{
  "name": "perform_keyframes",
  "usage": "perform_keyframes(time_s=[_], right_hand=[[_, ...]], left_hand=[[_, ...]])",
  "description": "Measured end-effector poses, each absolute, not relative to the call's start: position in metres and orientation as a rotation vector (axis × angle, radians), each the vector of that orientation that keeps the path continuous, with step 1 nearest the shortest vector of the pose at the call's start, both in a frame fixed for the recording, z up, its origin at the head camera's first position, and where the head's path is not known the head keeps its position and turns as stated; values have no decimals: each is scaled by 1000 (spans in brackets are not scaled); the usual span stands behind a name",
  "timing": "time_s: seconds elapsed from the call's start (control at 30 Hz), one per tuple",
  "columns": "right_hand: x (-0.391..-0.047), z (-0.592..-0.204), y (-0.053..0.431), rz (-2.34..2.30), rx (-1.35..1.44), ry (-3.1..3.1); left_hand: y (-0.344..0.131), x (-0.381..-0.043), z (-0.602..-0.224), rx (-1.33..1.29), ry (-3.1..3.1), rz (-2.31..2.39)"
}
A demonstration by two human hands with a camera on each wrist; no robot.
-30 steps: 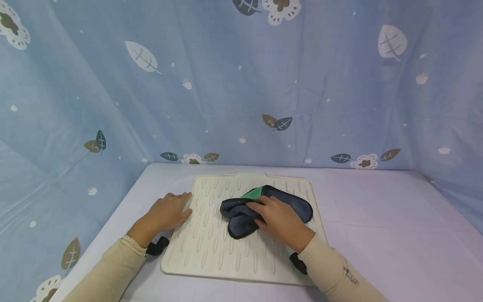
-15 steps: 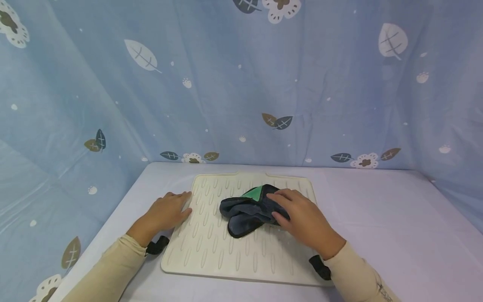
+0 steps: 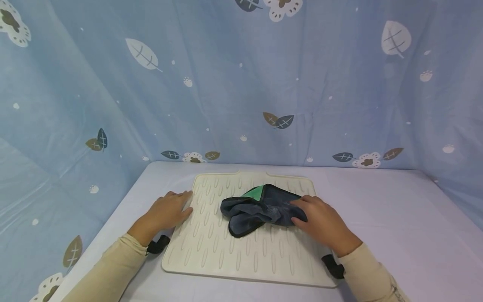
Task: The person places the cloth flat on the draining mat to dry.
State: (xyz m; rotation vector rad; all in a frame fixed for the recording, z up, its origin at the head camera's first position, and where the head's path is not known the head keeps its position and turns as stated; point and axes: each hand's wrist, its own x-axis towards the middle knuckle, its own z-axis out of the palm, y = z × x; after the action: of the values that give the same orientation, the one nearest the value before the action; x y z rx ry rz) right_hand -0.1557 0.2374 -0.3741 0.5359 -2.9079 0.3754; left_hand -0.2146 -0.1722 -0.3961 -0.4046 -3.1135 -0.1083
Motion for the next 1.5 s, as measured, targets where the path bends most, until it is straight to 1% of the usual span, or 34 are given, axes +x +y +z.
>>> perform_keyframes(time_s=[0.3,0.63,0.8,1.0,1.23,1.5], right_hand=[[-161,-381,248,459,615,-3009],[-161,-386,248,481,669,-3012],[-161,-387,248,446,674,-2997],[-162,-390,248,420,694,-2976],[-161,-390,246,378,708,-2926],[-161,-390,246,353,698,-2916]], left_hand=[[-171,-213,-394,-398,-3124,-117],[-172,-219,-386,-444,-3096,-223],[-153,-217,-368,-529,-2988,-385],[-116,-211,-353,-709,-2946,-475],[-84,-204,-356,-931,-2899,-408],[-72,-205,-361,-994,-2869,-249]])
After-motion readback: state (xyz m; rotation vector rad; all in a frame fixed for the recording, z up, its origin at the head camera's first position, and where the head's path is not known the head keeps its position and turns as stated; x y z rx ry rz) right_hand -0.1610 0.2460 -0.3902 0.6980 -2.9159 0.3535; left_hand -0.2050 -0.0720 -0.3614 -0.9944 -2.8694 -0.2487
